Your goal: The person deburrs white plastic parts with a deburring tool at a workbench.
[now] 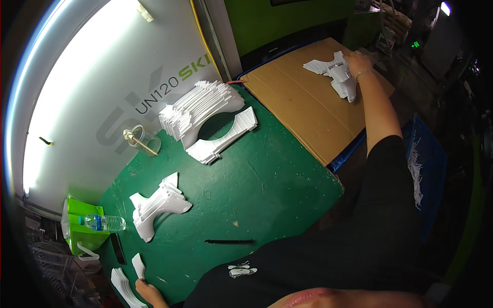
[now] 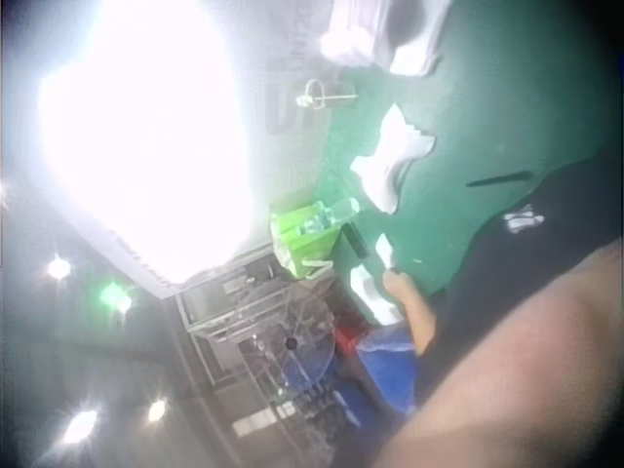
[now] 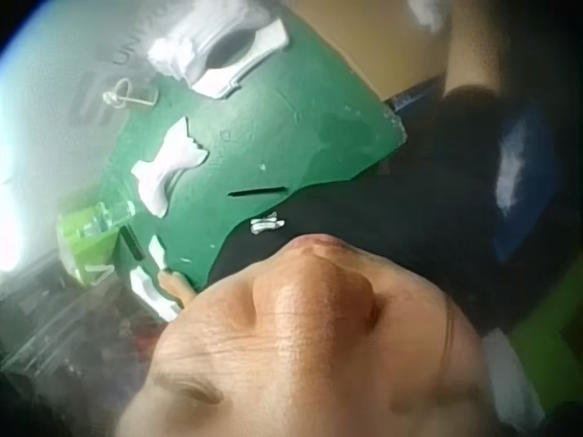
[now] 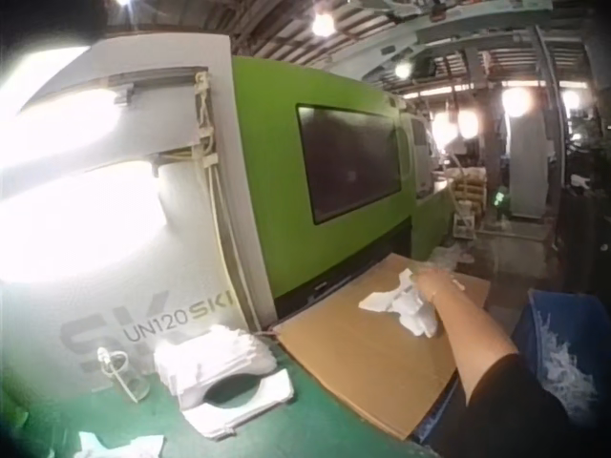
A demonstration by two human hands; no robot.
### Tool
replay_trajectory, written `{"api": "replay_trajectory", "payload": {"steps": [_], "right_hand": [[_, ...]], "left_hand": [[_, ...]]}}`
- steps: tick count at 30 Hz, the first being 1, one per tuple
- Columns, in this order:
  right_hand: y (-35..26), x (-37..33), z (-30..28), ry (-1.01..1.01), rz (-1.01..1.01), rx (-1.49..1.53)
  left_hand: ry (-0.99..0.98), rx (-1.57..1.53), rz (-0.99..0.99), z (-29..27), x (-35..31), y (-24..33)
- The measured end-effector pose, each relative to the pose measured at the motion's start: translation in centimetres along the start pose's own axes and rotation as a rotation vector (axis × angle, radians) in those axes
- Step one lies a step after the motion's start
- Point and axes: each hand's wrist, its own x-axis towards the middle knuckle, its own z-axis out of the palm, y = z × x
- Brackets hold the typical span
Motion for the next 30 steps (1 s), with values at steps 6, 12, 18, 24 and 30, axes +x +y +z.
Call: {"api": "replay_trajectory", "payload": {"steps": [6, 12, 18, 24, 30], "right_hand": [[0.7, 2.7, 4.4, -0.211, -0.119, -0.117], [2.7, 2.4, 5.8, -0.082, -0.043, 0.045], [6.5, -0.7, 6.2, 0.214, -0.092, 0.251], [5.0, -2.5, 7.6, 0.064, -0.061, 0.246], [3.7, -0.7, 7.0, -0.177, -0.151, 0.172]], "left_hand": [[-0.177, -0.123, -0.128, -4.7, 1.6, 6.2], [-0.023, 0.022, 0.013, 0.3, 0.4, 0.7], [-0.003, 0.029, 0.001, 0.3, -0.1, -0.1], [0.01, 0.074, -0.033, 0.6, -0.3, -0.6], [-0.082, 0.083, -0.062, -0.6, 0.2, 1.6]]}}
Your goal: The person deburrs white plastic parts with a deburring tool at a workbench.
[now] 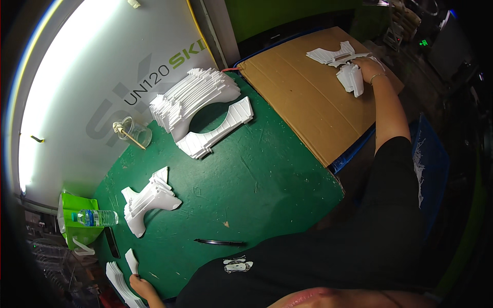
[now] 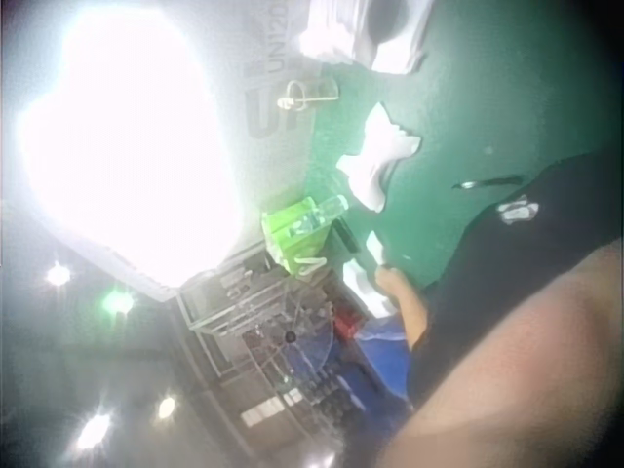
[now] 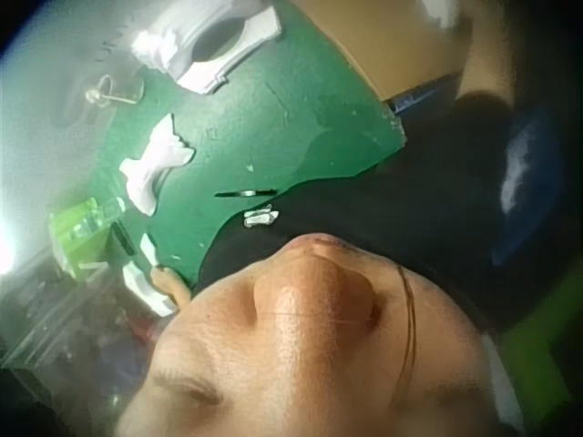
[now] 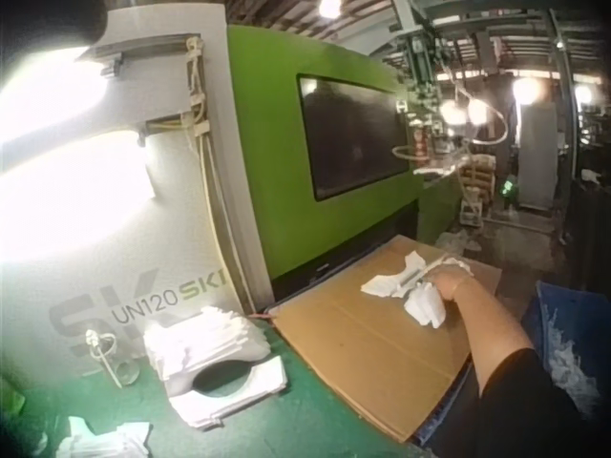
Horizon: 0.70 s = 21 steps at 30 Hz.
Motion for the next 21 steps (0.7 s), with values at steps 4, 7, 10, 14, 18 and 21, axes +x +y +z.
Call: {"api": "replay_trajectory", "payload": {"steps": [4, 7, 10, 14, 18, 21], "right_hand": [[-0.8, 1.5, -0.9, -0.185, 0.01, 0.001], [-1.5, 1.8, -1.7, -0.325, 0.092, -0.068], [-1.9, -0.4, -2.1, -0.305, 0.075, -0.061], [-4.7, -5.5, -3.3, -0.329, 0.084, 0.049], [-8.1, -10.1, -4.9, -0.291, -0.002, 0.18], [-9.5, -11.9, -3.2, -0.158, 0.021, 0.248]], "left_hand": [[0.035, 0.016, -0.039, 0.5, -0.3, -0.8], [0.032, 0.023, -0.048, 0.0, -0.3, 0.0], [0.033, 0.021, -0.04, 0.0, -0.3, 0.0], [0.053, 0.006, -0.048, 0.1, -0.2, 0.4], [0.067, -0.006, -0.009, 0.5, 0.1, 0.1], [0.096, -0.016, 0.019, 0.7, 0.2, -0.2]]}}
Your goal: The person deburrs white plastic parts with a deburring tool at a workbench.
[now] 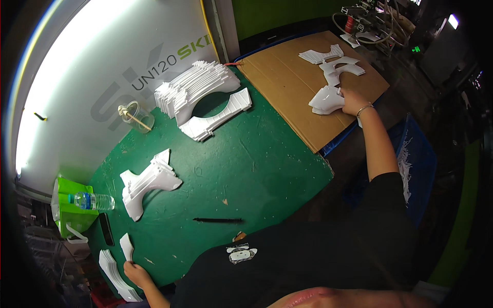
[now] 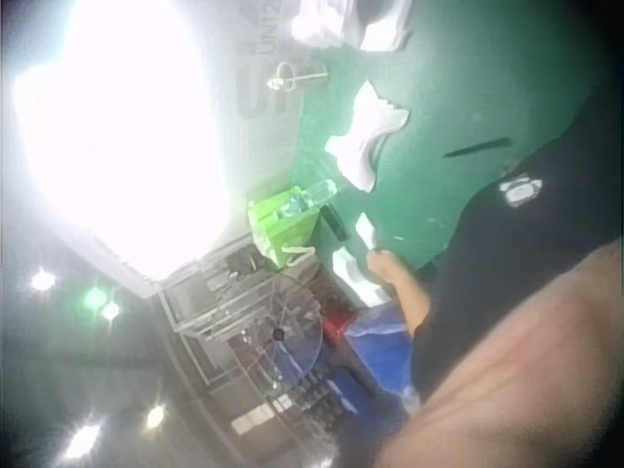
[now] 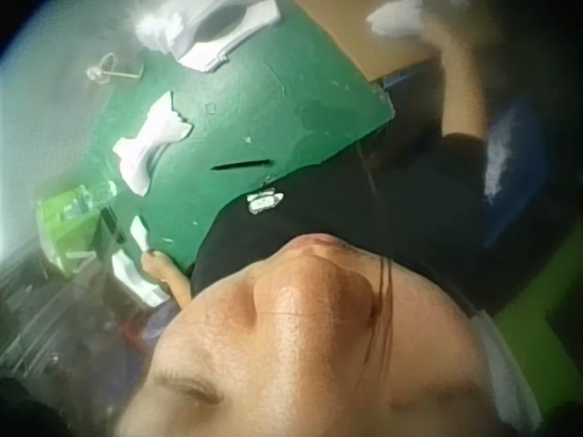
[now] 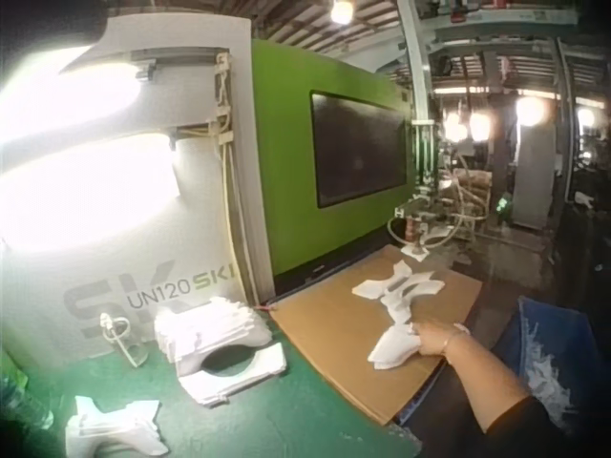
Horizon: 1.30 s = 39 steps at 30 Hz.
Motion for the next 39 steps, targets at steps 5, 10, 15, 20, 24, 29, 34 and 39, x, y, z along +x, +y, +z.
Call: {"api": "replay_trajectory", "payload": {"steps": [5, 10, 15, 20, 24, 29, 34, 39], "right_hand": [[-4.1, -2.2, -0.3, 0.155, -0.002, 0.027], [-17.3, -6.7, -4.2, 0.278, -0.277, 0.213], [-34.6, -9.5, -2.1, 0.405, -0.893, 0.317], [-50.9, -14.4, 1.1, 0.286, -1.112, 0.369], [-58.6, -16.0, 4.0, 0.282, -1.036, 0.307], [-60.6, -16.5, 5.0, 0.263, -0.898, 0.197], [-58.4, -16.7, 2.4, 0.184, -0.961, 0.216], [-52.2, -14.5, -0.8, 0.142, -1.039, 0.421]], "left_hand": [[0.004, -0.051, 0.033, -0.3, -0.2, 0.3], [0.076, -0.046, 0.016, -0.8, -0.4, 0.9], [0.122, -0.025, -0.013, -1.3, -0.3, 1.8], [0.087, -0.066, -0.039, -1.8, -0.3, 2.0], [0.125, -0.079, -0.004, -1.8, -0.5, 2.1], [0.159, -0.111, 0.042, -2.2, -0.8, 1.8], [0.14, -0.12, 0.057, -2.3, -0.3, 2.1], [0.129, -0.093, 0.066, -0.8, -0.5, 0.9]]}}
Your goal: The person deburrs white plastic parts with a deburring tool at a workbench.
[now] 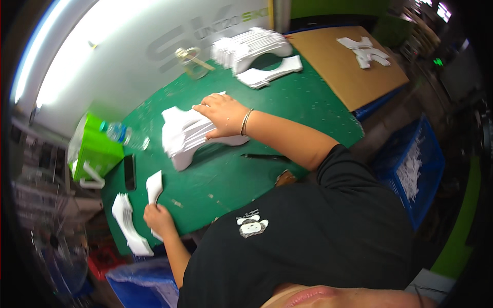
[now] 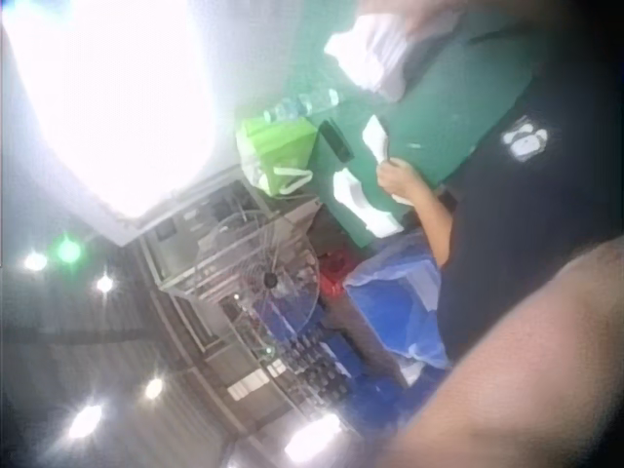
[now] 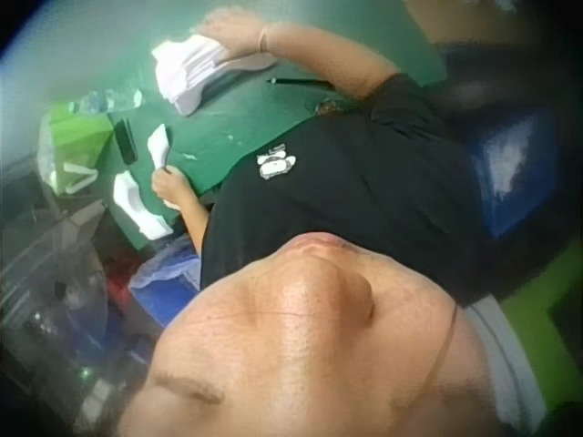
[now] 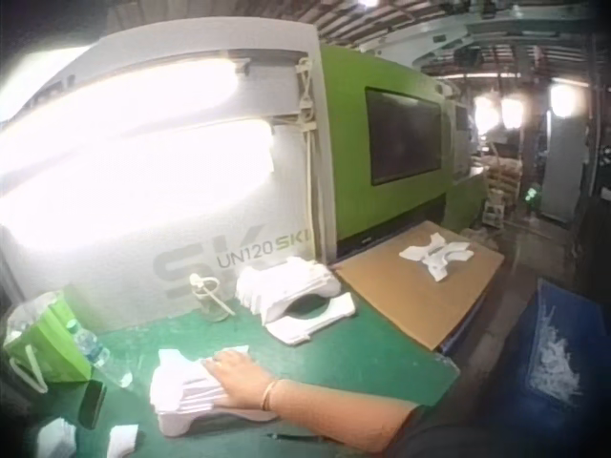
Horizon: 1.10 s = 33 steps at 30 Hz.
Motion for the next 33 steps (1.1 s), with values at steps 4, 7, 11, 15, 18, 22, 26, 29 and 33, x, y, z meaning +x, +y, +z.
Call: {"api": "replay_trajectory", "payload": {"steps": [4, 7, 11, 15, 18, 22, 26, 29, 33], "right_hand": [[10.8, -4.5, -5.9, 0.203, 0.079, -0.11], [20.3, -10.1, -11.1, 0.296, 0.284, -0.25], [30.9, -17.3, -17.9, 0.202, 0.682, -0.5], [40.8, -21.7, -21.9, 0.115, 0.893, -0.769], [46.4, -23.3, -22.7, 0.021, 0.989, -0.843], [50.1, -23.6, -22.8, -0.132, 1.174, -0.774], [54.3, -24.6, -22.1, -0.157, 1.261, -0.72], [56.8, -24.6, -21.8, -0.239, 1.276, -0.705], [56.6, -23.6, -21.6, -0.184, 1.209, -0.751]], "left_hand": [[-0.049, -0.016, -0.009, -0.7, 0.4, 0.2], [-0.116, 0.023, -0.048, -0.7, 0.6, 0.6], [-0.107, 0.024, -0.03, -0.4, 0.4, 0.5], [-0.124, 0.035, -0.036, -0.1, 0.2, 0.7], [-0.135, 0.055, -0.03, 0.0, -0.1, -0.1], [-0.147, 0.082, -0.063, -0.2, -0.5, 0.2], [-0.123, 0.115, -0.035, 0.0, -0.9, -0.4], [-0.196, 0.116, -0.104, -0.3, -0.6, 0.0], [-0.195, 0.14, -0.114, -0.3, -0.7, -0.2]]}}
